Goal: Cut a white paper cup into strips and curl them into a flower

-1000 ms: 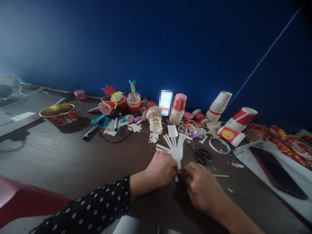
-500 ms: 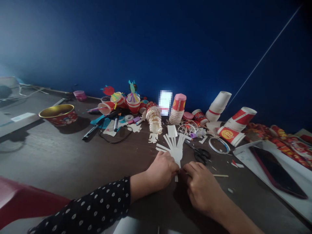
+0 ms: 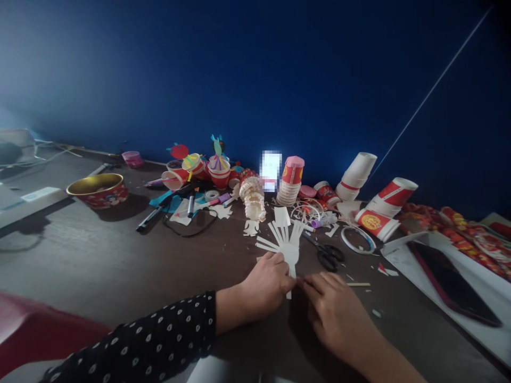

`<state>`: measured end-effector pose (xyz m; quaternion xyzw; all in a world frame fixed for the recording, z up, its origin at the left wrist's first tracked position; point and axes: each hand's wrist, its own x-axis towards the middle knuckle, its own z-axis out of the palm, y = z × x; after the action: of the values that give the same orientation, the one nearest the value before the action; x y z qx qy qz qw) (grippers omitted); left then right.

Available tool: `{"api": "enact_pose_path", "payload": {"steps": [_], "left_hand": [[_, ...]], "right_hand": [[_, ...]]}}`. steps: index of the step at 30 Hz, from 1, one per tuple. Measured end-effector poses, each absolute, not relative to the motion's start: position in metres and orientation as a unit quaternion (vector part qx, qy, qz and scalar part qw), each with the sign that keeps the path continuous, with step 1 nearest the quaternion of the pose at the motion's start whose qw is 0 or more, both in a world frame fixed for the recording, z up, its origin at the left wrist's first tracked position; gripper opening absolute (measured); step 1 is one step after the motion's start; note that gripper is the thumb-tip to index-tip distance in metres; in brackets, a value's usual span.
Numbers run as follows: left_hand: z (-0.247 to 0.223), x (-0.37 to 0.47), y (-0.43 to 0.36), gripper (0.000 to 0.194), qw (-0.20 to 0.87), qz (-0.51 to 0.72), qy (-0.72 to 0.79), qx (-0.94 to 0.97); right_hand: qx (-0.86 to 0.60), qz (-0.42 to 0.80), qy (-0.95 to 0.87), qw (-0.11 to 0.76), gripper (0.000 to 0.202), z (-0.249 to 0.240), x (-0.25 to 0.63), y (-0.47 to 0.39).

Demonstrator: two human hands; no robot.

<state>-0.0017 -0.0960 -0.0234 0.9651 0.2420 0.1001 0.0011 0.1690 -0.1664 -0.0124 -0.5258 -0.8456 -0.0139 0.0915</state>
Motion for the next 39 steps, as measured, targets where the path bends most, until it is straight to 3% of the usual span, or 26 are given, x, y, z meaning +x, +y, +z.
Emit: {"api": "enact_pose_path", "payload": {"steps": [4,10,16,23,39], "left_hand": [[-0.020,-0.002,-0.096,0.014,0.014,0.088,0.246,0.965],[-0.021,-0.002,-0.092,0.017,0.053,0.103,0.256,0.960],[-0.019,-0.008,-0.086,0.012,0.120,0.168,0.219,0.953],[-0.015,-0.011,-0.080,0.009,0.178,0.152,0.203,0.951],[-0.016,-0.010,-0.079,0.009,0.173,0.162,0.242,0.941]], "right_hand": [[-0.508,-0.091,-0.851,0.098,0.024,-0.021,0.167,-0.167],[-0.504,-0.130,-0.853,0.035,0.011,-0.024,0.156,-0.167],[-0.517,-0.115,-0.848,0.001,0.015,-0.018,0.154,-0.167],[-0.523,-0.135,-0.842,0.004,0.018,-0.020,0.150,-0.166],[-0.527,-0.137,-0.839,0.001,0.017,-0.020,0.149,-0.159]]}}
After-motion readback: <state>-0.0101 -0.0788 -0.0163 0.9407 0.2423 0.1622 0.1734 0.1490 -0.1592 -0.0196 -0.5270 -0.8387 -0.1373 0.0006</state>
